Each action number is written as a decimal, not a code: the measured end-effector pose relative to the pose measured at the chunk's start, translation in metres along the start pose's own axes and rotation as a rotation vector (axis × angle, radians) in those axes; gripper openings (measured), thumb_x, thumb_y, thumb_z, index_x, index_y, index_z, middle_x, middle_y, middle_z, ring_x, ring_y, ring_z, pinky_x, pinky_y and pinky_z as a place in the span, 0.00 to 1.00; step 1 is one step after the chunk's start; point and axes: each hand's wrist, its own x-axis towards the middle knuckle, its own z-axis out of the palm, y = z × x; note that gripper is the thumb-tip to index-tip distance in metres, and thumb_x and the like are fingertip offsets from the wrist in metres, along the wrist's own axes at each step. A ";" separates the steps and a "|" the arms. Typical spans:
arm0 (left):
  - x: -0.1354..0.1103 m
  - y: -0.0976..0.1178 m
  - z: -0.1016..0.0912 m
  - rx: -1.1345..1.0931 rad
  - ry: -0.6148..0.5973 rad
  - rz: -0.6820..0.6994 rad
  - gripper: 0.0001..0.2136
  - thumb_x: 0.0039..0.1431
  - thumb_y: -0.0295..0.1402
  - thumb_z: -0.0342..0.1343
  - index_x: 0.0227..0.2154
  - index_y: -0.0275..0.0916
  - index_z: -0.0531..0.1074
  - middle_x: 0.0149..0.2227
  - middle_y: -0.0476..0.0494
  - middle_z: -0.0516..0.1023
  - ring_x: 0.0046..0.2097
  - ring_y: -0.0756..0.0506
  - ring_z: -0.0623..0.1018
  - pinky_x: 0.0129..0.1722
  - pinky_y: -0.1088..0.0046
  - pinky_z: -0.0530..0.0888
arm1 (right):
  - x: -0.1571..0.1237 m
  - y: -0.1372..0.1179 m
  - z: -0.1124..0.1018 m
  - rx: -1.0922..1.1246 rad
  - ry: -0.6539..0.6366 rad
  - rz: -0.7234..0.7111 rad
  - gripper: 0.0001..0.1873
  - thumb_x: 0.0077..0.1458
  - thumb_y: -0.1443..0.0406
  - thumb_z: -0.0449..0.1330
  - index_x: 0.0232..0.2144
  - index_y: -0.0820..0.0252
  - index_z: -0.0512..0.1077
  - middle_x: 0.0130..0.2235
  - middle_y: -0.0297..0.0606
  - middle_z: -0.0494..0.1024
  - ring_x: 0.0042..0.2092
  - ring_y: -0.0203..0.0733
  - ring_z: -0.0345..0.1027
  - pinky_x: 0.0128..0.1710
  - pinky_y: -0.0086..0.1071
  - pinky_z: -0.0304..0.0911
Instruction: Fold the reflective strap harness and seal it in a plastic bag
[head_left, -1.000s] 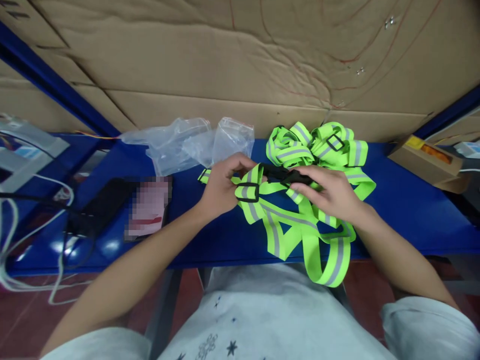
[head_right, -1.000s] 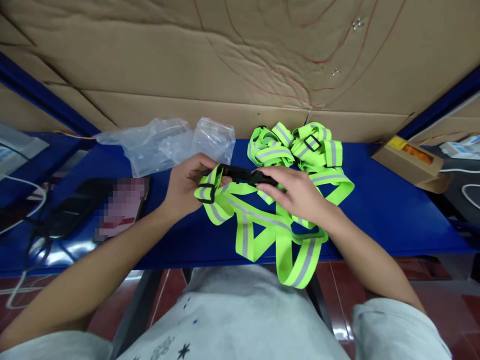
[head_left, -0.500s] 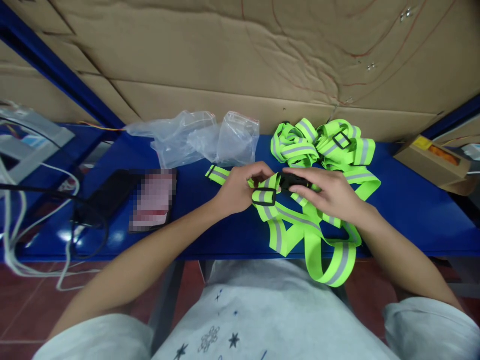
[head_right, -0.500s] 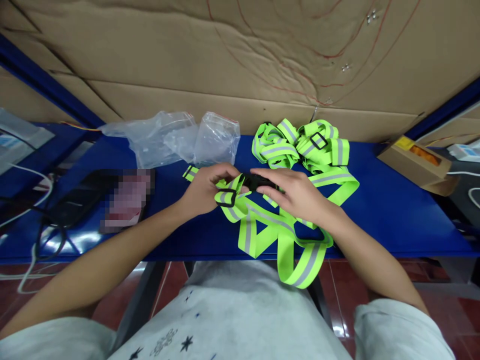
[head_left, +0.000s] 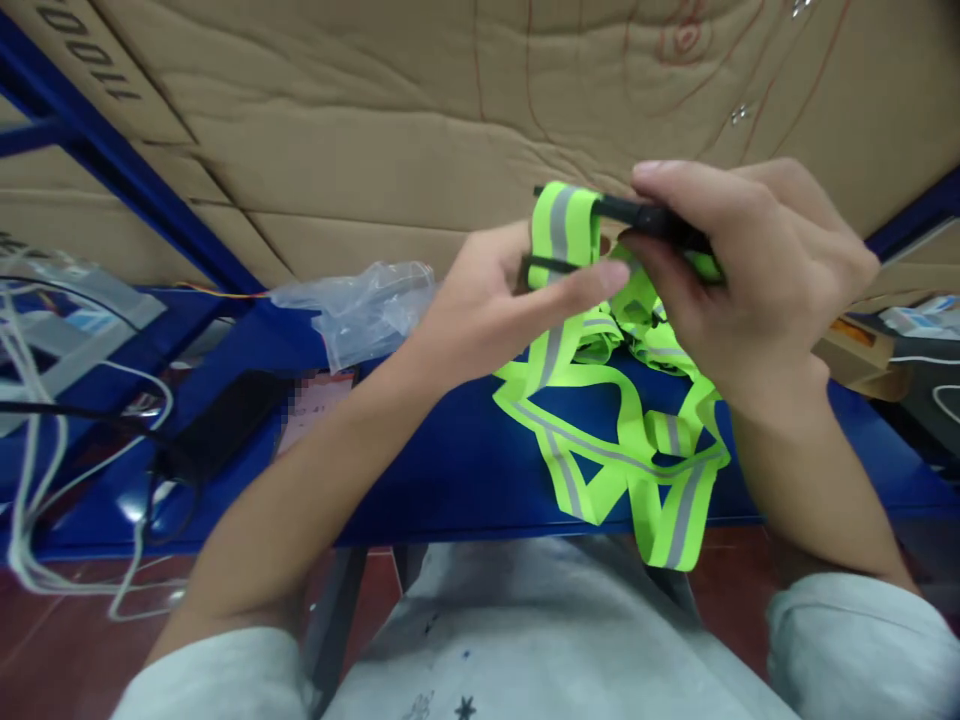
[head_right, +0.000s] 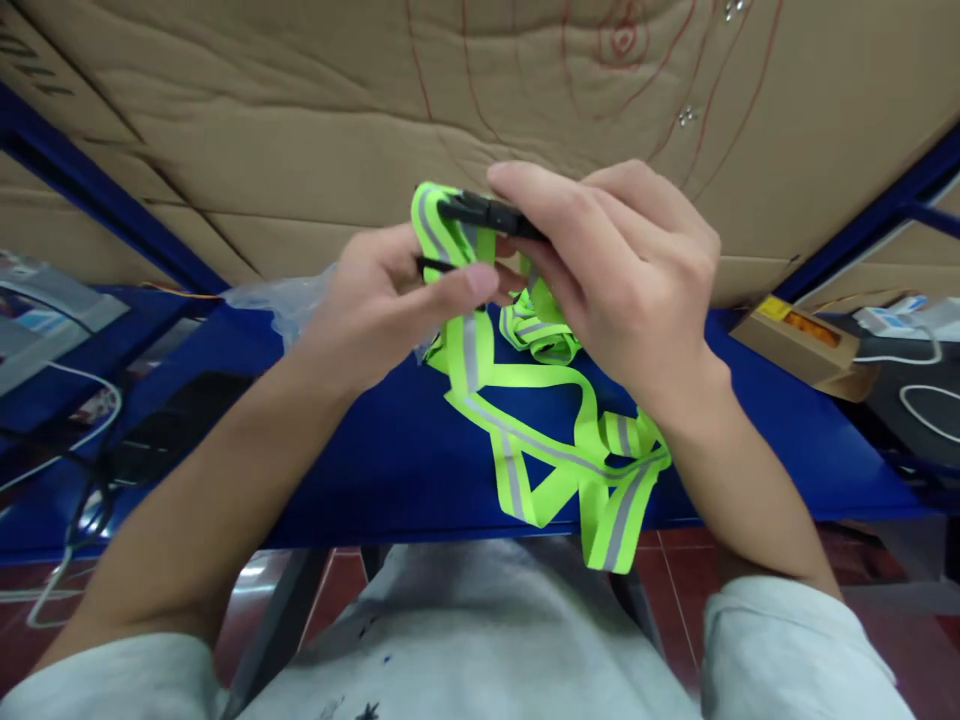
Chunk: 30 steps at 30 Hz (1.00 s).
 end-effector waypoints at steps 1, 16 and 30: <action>0.006 0.006 0.005 0.061 -0.033 0.046 0.09 0.60 0.37 0.71 0.38 0.38 0.82 0.38 0.48 0.84 0.44 0.42 0.84 0.47 0.66 0.80 | 0.003 -0.001 0.000 0.065 -0.001 0.045 0.16 0.73 0.62 0.60 0.61 0.52 0.74 0.54 0.32 0.84 0.53 0.46 0.80 0.56 0.39 0.73; 0.028 0.020 -0.011 -0.223 -0.236 0.076 0.16 0.77 0.38 0.49 0.40 0.39 0.80 0.43 0.48 0.87 0.52 0.43 0.85 0.59 0.63 0.79 | -0.005 0.041 0.026 1.331 -0.375 0.591 0.20 0.69 0.46 0.61 0.52 0.49 0.80 0.50 0.35 0.82 0.52 0.43 0.77 0.59 0.38 0.73; 0.032 0.019 -0.011 -0.307 -0.047 0.013 0.11 0.74 0.35 0.51 0.34 0.40 0.73 0.45 0.46 0.85 0.66 0.36 0.77 0.60 0.55 0.79 | 0.009 0.049 0.033 0.973 -0.527 0.422 0.22 0.68 0.46 0.63 0.35 0.57 0.77 0.37 0.34 0.77 0.39 0.38 0.69 0.40 0.32 0.67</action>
